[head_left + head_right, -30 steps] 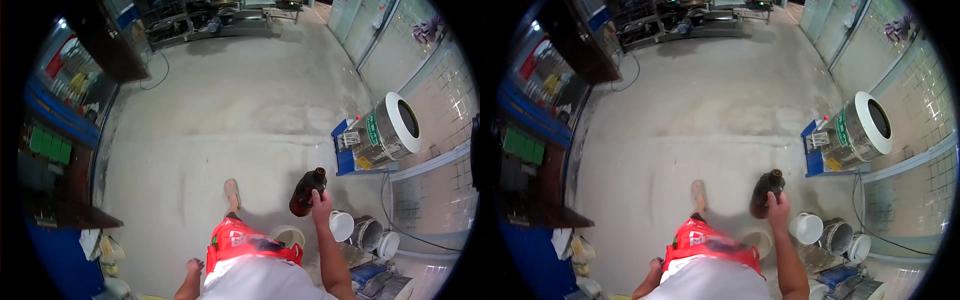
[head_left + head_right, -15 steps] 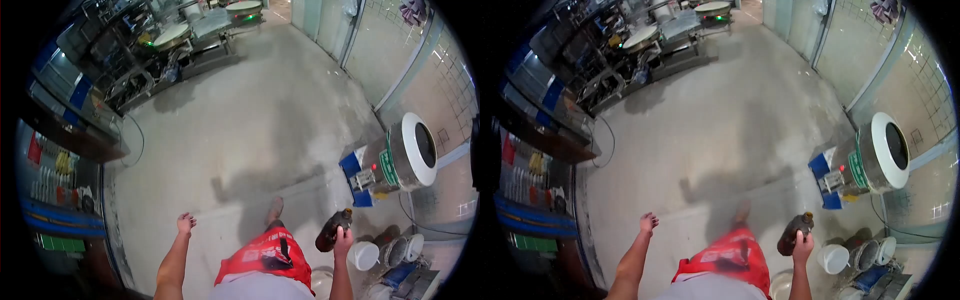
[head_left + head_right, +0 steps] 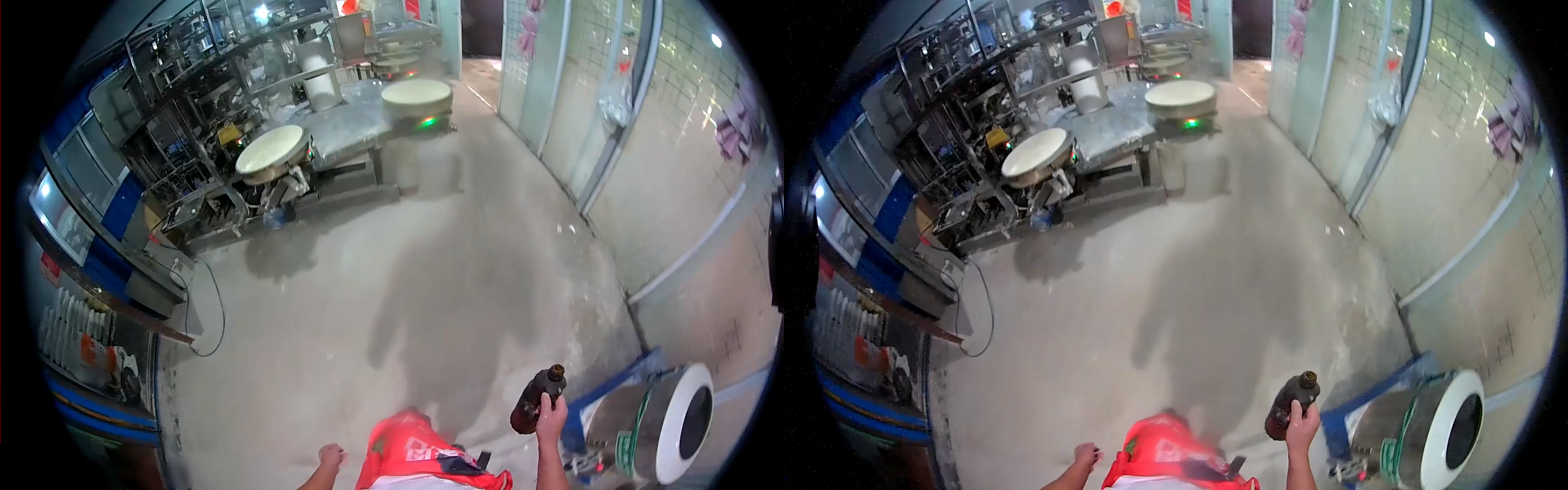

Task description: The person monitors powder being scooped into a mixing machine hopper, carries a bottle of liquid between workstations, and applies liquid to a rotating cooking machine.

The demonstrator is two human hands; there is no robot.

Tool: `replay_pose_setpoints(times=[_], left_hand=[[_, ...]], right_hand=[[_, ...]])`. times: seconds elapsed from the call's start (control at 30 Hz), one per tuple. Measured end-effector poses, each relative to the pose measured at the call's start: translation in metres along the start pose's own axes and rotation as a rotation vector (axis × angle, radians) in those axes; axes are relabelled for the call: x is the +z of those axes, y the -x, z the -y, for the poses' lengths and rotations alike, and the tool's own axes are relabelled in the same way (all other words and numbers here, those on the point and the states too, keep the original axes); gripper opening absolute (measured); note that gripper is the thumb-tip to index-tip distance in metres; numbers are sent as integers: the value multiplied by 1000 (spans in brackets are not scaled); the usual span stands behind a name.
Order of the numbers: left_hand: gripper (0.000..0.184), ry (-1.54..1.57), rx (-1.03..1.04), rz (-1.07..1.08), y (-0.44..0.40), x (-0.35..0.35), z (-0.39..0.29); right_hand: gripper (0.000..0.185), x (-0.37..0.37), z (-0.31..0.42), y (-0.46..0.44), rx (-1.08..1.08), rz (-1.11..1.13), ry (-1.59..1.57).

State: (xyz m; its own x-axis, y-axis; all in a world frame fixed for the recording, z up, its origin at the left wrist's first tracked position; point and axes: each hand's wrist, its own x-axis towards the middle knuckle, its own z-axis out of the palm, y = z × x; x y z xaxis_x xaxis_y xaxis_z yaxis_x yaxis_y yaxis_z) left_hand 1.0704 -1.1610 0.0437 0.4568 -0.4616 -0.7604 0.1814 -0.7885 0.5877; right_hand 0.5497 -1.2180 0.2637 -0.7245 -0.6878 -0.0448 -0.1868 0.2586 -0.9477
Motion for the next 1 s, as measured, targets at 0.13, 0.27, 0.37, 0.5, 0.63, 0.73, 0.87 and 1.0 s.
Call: replay_pose_setpoints(times=[0.13,0.27,0.37,0.5,0.63,0.73,0.87,1.0], left_hand=[[14,-143,-200,-101,-62,54,-80],[12,-155,-198,-145,-96,126,-217],[14,-316,-95,-30,-169,184,-328],[14,24,218,61,-243,280,-479],[25,186,399,215,-242,365,-635],[29,256,382,219,-259,406,-683],[21,-40,261,16,-357,416,-636],[18,307,-133,-167,-344,404,-579]], right_hand=[[9,90,56,-132,-54,42,-152],[6,174,107,-240,-146,68,-194],[6,229,153,-317,-188,75,-181],[5,291,216,-406,-290,140,-93],[5,355,299,-499,-405,288,-24],[7,405,361,-569,-489,387,-46],[14,481,459,-654,-597,469,-169],[16,563,562,-725,-721,522,-407]])
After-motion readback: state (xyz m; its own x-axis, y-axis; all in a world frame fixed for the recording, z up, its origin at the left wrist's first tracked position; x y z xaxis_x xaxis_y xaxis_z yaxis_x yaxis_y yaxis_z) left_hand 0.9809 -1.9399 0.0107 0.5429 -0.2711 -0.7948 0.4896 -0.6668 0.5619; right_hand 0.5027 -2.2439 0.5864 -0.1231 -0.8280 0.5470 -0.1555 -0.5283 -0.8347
